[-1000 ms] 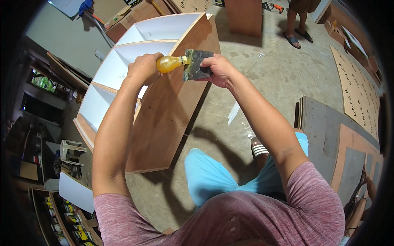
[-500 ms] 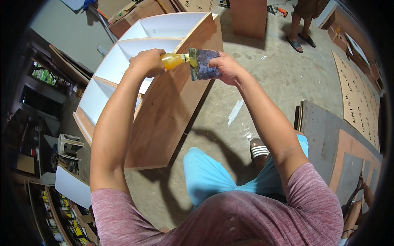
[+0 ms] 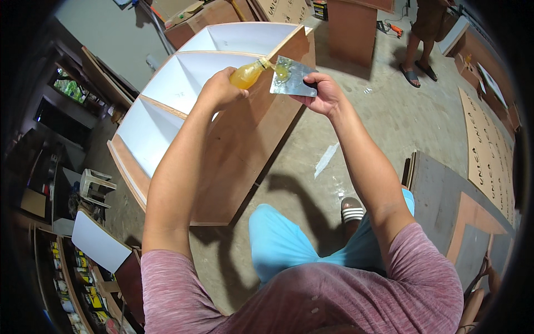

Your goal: The person applies a liquid finish to a wooden cabinet using a cloth. They pour the finish from a bottle onto the cloth and wipe it onto the cabinet's exterior surfaces, focusing on the edges and sides.

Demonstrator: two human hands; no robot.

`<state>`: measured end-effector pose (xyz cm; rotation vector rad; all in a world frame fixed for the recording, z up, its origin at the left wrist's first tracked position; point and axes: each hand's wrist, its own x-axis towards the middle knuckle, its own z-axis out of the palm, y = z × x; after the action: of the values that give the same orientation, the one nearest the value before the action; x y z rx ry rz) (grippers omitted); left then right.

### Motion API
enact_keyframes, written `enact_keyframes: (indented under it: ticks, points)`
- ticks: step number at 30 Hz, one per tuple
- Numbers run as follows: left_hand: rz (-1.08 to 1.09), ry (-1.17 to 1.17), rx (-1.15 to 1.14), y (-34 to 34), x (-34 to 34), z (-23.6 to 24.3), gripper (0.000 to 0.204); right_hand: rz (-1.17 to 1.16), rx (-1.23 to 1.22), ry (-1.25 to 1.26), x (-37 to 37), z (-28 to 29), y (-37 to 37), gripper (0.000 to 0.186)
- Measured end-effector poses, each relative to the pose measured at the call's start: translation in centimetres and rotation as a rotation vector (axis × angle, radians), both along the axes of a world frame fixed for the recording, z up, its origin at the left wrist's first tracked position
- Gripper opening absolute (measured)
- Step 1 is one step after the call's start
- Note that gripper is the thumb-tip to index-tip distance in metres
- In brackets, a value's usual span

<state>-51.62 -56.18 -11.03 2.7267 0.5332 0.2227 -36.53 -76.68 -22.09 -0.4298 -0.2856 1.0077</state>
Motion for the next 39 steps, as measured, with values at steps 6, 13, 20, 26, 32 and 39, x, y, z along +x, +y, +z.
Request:
enact_keyframes:
  ticks: [6, 13, 20, 26, 32, 39]
  points:
    - [0.065, -0.255, -0.337, 0.4, -1.0, 0.7, 0.062, -0.135, -0.053, 0.047, 1.6, -0.3, 0.7, 0.041]
    - [0.043, -0.176, -0.266, -0.4, 0.2, 2.1, 0.06, -0.228, -0.18, -0.073, 1.0, -1.3, 3.3, 0.036]
    - [0.197, -0.154, -0.56, 2.9, 1.7, 1.3, 0.053, -0.425, -0.343, -0.215, -2.5, -5.1, 9.8, 0.021]
    - [0.217, -0.191, -0.589, 4.7, 1.1, 1.8, 0.054, -0.467, -0.39, -0.417, -1.3, -5.4, 11.3, 0.022]
    - [0.222, -0.357, -0.696, 6.3, -1.1, 0.7, 0.057, -0.447, -0.362, -0.18, -0.9, -4.4, 9.5, 0.023]
    - [0.084, -0.481, -0.811, 6.9, -4.9, 1.0, 0.056, -0.642, -0.52, -0.596, 3.1, -5.6, 9.5, 0.03]
